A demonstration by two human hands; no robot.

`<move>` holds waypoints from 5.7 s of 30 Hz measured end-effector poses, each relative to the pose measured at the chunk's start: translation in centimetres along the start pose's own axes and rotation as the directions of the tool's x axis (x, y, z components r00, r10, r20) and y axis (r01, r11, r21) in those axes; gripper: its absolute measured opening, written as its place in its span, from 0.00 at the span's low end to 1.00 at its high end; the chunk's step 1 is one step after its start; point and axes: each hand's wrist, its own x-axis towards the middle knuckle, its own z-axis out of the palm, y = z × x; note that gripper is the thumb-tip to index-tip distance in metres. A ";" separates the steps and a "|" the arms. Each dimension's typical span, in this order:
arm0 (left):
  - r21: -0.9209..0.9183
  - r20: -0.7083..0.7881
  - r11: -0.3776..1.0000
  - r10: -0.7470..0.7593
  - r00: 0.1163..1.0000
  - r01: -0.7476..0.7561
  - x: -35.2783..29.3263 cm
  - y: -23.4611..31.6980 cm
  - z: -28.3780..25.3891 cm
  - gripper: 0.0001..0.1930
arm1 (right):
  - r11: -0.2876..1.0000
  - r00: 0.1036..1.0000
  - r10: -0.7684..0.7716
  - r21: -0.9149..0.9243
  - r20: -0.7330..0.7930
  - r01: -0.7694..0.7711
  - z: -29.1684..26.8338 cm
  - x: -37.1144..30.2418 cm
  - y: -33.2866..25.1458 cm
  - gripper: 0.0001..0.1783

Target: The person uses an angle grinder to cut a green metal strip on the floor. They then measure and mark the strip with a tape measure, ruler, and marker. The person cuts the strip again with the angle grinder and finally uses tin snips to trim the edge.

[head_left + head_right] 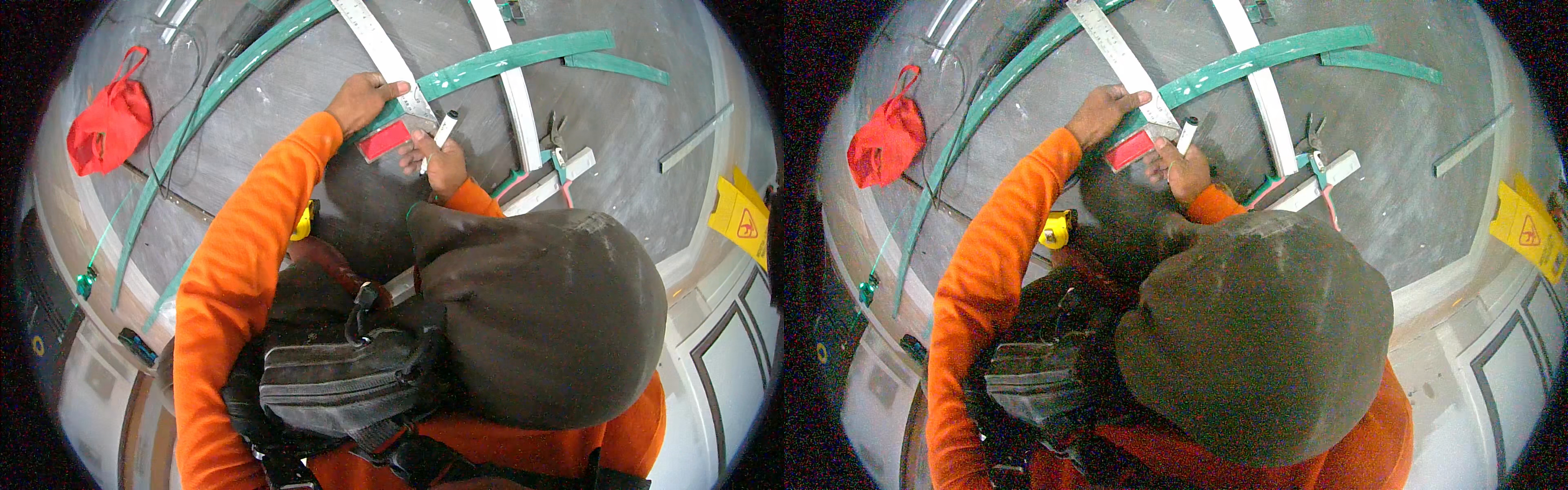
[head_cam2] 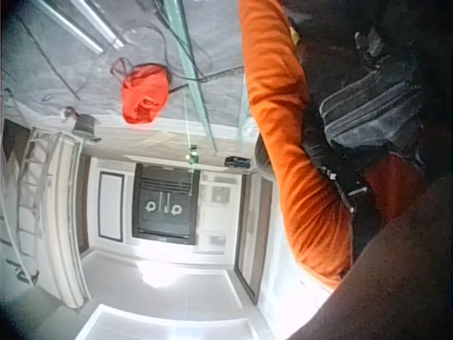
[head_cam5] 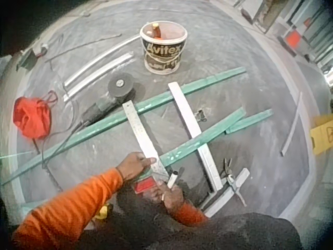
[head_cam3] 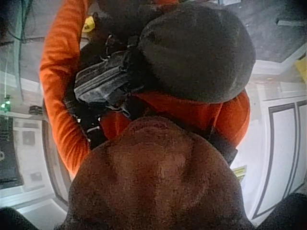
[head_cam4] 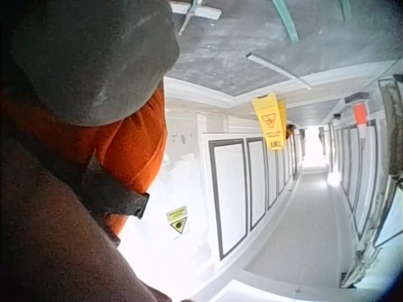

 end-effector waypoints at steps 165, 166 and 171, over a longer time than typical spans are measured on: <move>-0.352 -0.096 0.936 -0.018 0.995 -0.017 -0.8 1.0 -0.2 0.16 | 0.835 0.964 -0.247 -0.482 0.100 0.264 -1.4 2.9 -5.1 0.16; -0.370 -0.107 0.929 -0.016 0.994 -0.025 -0.6 0.9 -0.1 0.16 | 0.808 0.964 -0.246 -0.527 0.106 0.264 -1.7 3.0 -4.8 0.16; -0.401 -0.073 0.916 -0.050 0.996 0.016 -0.3 0.1 -0.3 0.16 | 0.836 0.966 -0.251 -0.487 0.069 0.252 -1.0 2.5 -4.7 0.17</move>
